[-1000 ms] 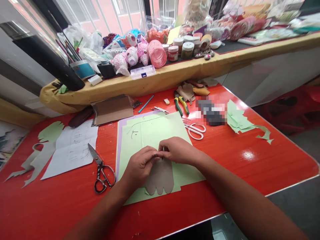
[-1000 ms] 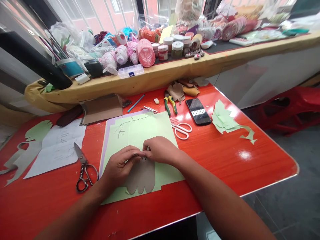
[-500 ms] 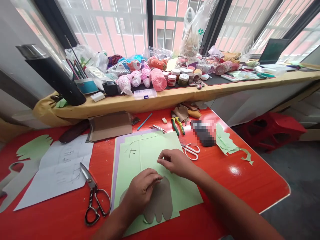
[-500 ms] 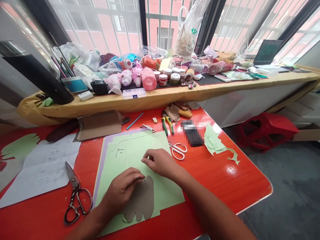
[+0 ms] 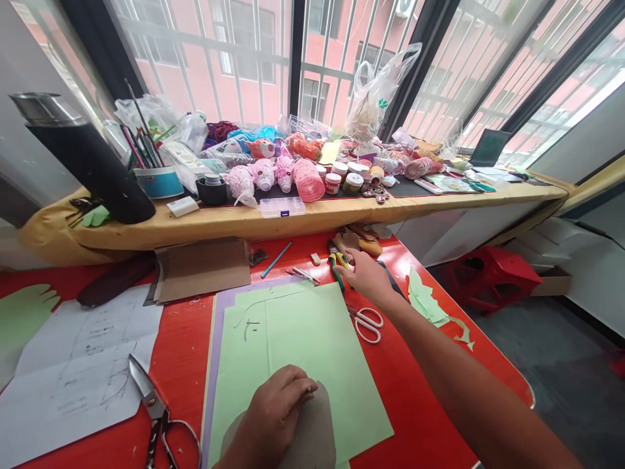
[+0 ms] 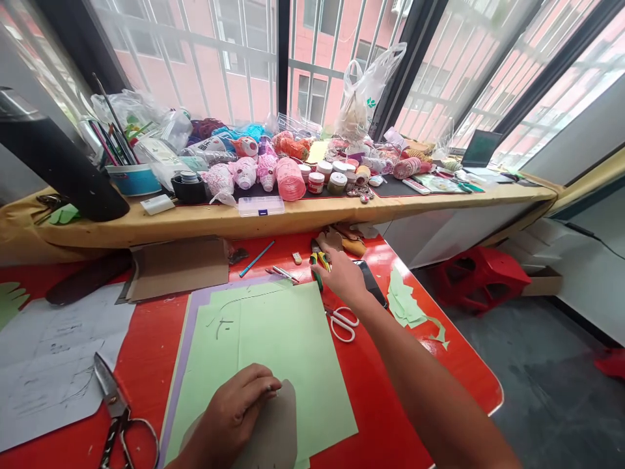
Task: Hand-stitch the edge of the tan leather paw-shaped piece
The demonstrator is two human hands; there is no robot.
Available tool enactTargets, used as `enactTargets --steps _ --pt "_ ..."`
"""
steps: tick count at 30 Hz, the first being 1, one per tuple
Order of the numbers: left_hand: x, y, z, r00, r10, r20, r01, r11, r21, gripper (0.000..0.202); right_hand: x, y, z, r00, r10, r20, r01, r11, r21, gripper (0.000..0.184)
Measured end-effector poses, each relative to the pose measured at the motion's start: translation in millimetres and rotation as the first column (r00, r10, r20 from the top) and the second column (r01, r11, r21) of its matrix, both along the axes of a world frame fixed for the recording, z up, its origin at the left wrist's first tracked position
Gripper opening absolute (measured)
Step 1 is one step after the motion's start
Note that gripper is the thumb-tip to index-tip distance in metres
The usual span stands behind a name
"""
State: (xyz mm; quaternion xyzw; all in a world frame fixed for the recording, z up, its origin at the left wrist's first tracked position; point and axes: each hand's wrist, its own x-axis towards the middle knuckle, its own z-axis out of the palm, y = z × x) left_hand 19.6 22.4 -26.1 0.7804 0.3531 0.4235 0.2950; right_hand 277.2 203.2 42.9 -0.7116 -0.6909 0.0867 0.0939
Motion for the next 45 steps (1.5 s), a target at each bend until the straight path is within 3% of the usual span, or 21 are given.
enactTargets --steps 7,13,18,23,28,34,35,36,38,41,45 --pt "-1 2 -0.8 1.0 -0.028 -0.005 0.028 1.0 0.007 0.032 -13 19 -12.7 0.989 0.031 0.144 -0.015 0.994 -0.11 0.06" --pt "0 2 -2.2 1.0 -0.026 0.008 0.026 1.0 0.004 0.03 -12 27 -18.9 0.992 0.032 0.124 -0.013 0.989 -0.145 0.057" --pt "0 2 -0.6 1.0 -0.02 -0.001 0.02 1.0 0.011 0.029 -14 30 -20.8 1.0 -0.012 -0.011 0.011 0.992 -0.129 0.049" --pt "0 2 3.0 1.0 -0.007 -0.007 0.007 1.0 0.012 0.028 3 33 -13.7 0.938 -0.13 -0.32 0.081 0.983 -0.162 0.051" --pt "1 1 3.3 1.0 -0.024 -0.007 0.024 0.999 -0.042 0.03 20 12 -9.2 0.724 -0.198 -0.66 0.074 0.975 -0.212 0.054" --pt "1 0 4.2 1.0 -0.012 -0.007 0.012 0.998 -0.067 0.029 23 -47 -1.1 0.44 -0.207 -0.874 0.016 0.975 -0.223 0.061" --pt "1 0 4.9 1.0 -0.009 -0.005 0.008 0.998 -0.067 0.028 23 -58 2.4 0.382 -0.205 -0.901 -0.002 0.975 -0.223 0.06" --pt "1 0 5.5 1.0 -0.005 -0.004 0.005 0.998 -0.062 0.028 23 -70 6.2 0.277 -0.204 -0.939 -0.031 0.975 -0.221 0.06" --pt "1 0 6.2 1.0 -0.001 -0.002 0.001 0.999 -0.047 0.029 22 -94 13.4 0.1 -0.177 -0.979 -0.115 0.975 -0.188 0.059" --pt "1 0 6.6 1.0 -0.006 -0.01 0.006 0.999 -0.038 0.032 17 -128 17.0 -0.095 -0.111 -0.989 -0.129 0.987 -0.099 0.061" --pt "1 0 9.3 0.999 -0.006 -0.032 0.005 1.0 -0.027 0.028 2 -162 3.0 -0.251 -0.232 -0.94 -0.236 0.956 -0.173 0.055"
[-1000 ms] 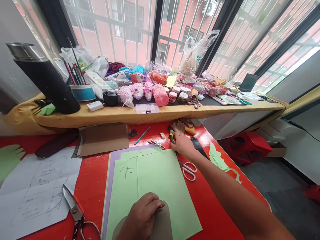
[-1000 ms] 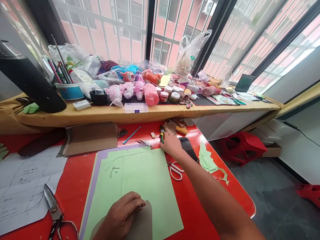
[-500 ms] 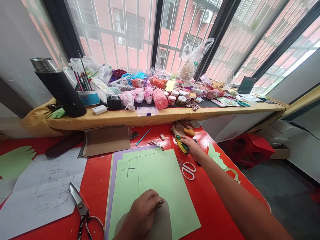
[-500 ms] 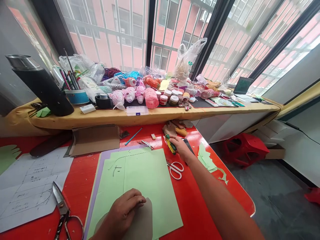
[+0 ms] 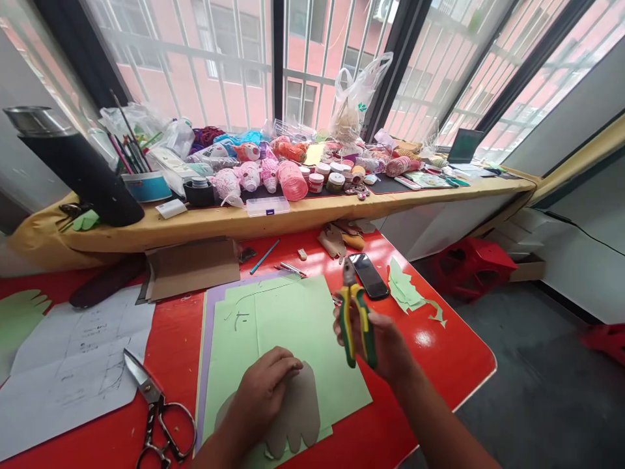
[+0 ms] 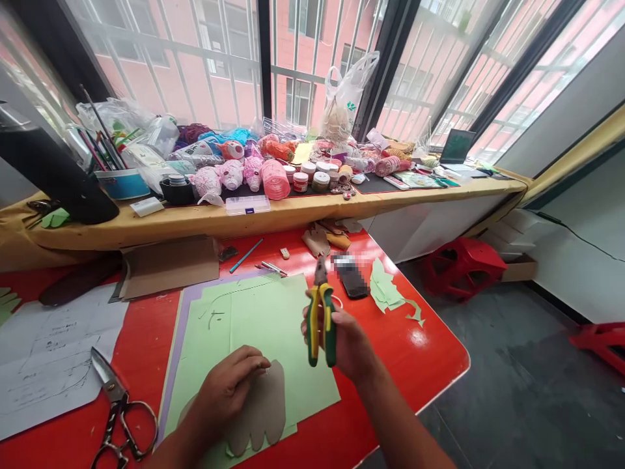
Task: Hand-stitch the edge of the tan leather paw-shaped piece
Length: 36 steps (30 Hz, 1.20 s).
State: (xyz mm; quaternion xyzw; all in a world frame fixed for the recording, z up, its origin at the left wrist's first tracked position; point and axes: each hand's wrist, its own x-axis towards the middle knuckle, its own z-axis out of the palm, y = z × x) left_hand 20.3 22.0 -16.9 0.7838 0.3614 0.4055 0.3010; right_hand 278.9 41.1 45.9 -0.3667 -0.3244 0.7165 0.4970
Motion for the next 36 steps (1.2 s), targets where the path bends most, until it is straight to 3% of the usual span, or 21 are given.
enactTargets --steps 5,9,18,24,30,36 --pt "0 -1 1.8 1.0 0.002 -0.027 -0.002 1.0 -0.01 0.027 -18 -25 -25.1 0.99 0.097 -0.106 -0.104 0.992 -0.069 0.048" --pt "0 -1 -1.5 0.999 0.0 -0.034 -0.001 1.0 -0.024 0.028 -22 -35 -32.8 0.975 0.116 -0.189 -0.129 0.99 -0.062 0.047" --pt "2 -2 -1.6 0.999 -0.011 -0.047 0.009 0.999 -0.046 0.026 -17 -57 -34.4 0.995 0.058 -0.083 -0.071 0.985 -0.156 0.044" --pt "3 -3 -4.8 1.0 -0.009 -0.029 0.008 0.998 -0.06 0.026 -15 -77 -32.2 0.995 0.093 -0.028 -0.096 0.977 -0.191 0.033" --pt "3 -2 -7.0 0.999 -0.037 -0.011 0.036 0.999 -0.03 0.026 -24 -83 -20.9 0.988 0.132 -0.079 -0.143 0.976 -0.166 0.037" --pt "2 0 -9.3 0.999 -0.038 0.0 0.037 0.999 -0.037 0.025 -34 -87 -14.5 0.976 0.215 0.028 -0.21 0.969 -0.129 0.04"
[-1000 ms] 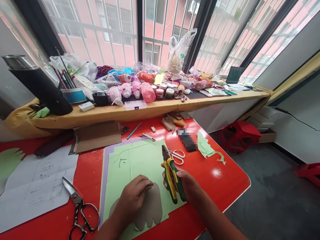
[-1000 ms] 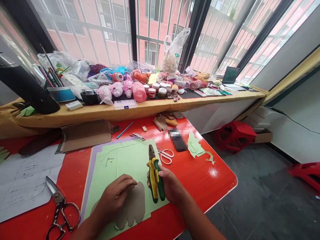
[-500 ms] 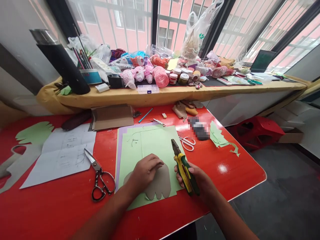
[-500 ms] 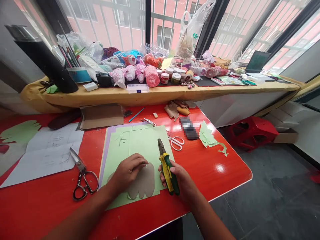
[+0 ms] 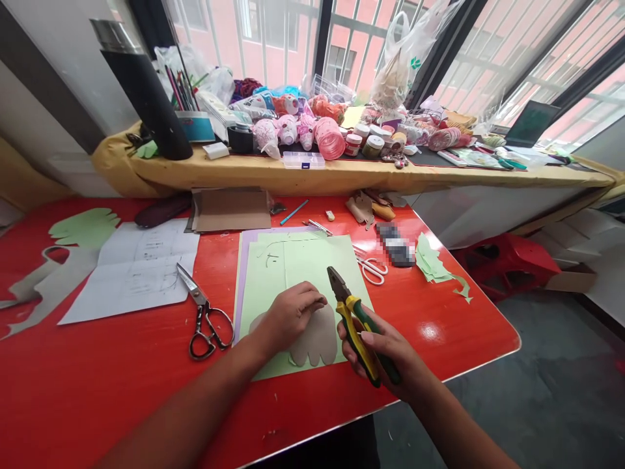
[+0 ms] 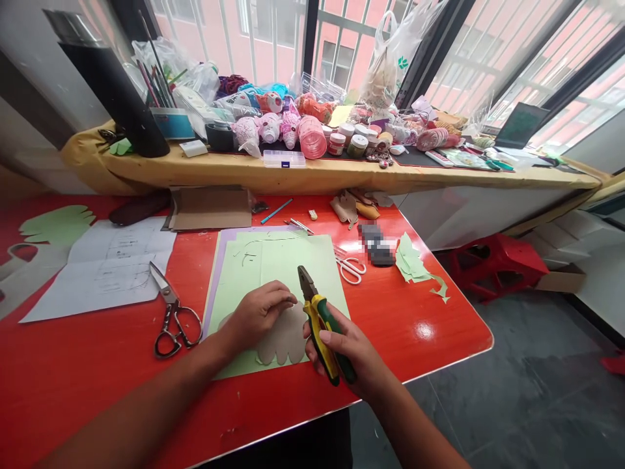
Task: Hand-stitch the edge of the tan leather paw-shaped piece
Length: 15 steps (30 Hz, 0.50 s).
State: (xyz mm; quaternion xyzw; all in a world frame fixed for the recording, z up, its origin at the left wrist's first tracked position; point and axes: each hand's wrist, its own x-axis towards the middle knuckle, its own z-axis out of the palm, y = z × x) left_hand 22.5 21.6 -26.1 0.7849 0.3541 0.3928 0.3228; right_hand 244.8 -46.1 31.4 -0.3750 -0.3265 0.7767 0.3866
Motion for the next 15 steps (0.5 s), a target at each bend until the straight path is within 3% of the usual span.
enactTargets --steps 5,8,11,15 --pt "0 0 0.0 1.0 -0.004 0.025 0.005 1.0 -0.024 0.023 7 -2 6.7 0.991 0.009 0.131 -0.025 0.992 0.12 0.056" --pt "1 0 -0.4 0.999 -0.009 0.032 0.01 0.999 -0.032 0.023 8 -2 10.9 0.94 0.024 0.341 -0.095 0.976 0.195 0.069" --pt "2 1 -2.4 1.0 -0.004 0.03 0.004 1.0 -0.002 0.022 1 -4 15.2 0.819 -0.03 0.573 -0.196 0.924 0.328 0.07" --pt "3 1 -5.1 0.999 0.006 0.035 -0.007 1.0 0.021 0.023 -10 -8 25.8 0.603 -0.169 0.779 -0.41 0.772 0.485 0.07"
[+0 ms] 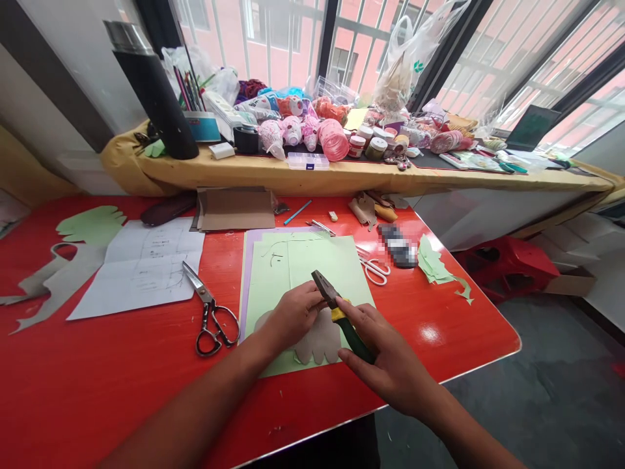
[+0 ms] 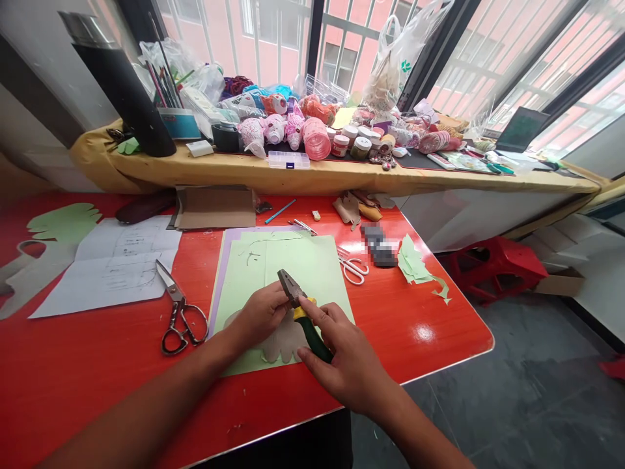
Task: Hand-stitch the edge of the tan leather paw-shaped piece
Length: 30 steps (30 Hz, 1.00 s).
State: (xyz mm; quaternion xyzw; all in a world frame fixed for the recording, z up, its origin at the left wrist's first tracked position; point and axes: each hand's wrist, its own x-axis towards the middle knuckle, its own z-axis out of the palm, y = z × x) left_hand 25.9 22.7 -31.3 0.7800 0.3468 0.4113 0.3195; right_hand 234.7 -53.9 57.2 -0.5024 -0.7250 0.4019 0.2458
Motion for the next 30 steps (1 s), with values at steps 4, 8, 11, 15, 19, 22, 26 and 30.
enactTargets --steps 4,8,11,15,19,22,26,30 --pt "0 0 -2.2 1.0 0.006 0.011 -0.005 1.0 -0.017 0.02 -3 0 11.0 0.989 -0.022 0.149 -0.014 0.971 0.237 0.073" --pt "0 0 -4.3 1.0 0.009 0.018 -0.008 1.0 -0.023 0.019 -2 5 3.9 0.955 -0.089 0.284 0.007 0.961 0.276 0.073" --pt "0 1 -4.2 1.0 0.016 0.001 -0.016 0.999 -0.028 0.018 0 8 -5.5 0.939 -0.03 0.343 -0.027 0.987 0.159 0.074" --pt "0 1 -1.8 1.0 -0.003 0.012 0.003 1.0 -0.023 0.02 3 9 4.3 0.939 -0.051 0.339 -0.022 0.978 0.207 0.072" --pt "0 0 0.1 0.999 0.001 0.036 0.001 0.998 -0.061 0.019 2 12 33.3 0.96 -0.099 0.261 -0.007 0.927 0.375 0.071" --pt "0 0 -1.5 0.999 -0.001 0.033 0.003 0.997 -0.072 0.02 -1 13 40.1 0.96 -0.17 0.221 0.049 0.883 0.467 0.074" --pt "-1 1 -6.4 0.999 0.002 0.041 -0.001 1.0 -0.019 0.018 -4 14 19.5 0.879 0.013 0.477 -0.146 0.959 0.243 0.079" --pt "-1 1 -7.0 1.0 -0.002 0.021 0.002 1.0 -0.01 0.018 -2 12 2.1 0.889 0.027 0.457 -0.121 0.977 0.177 0.077"
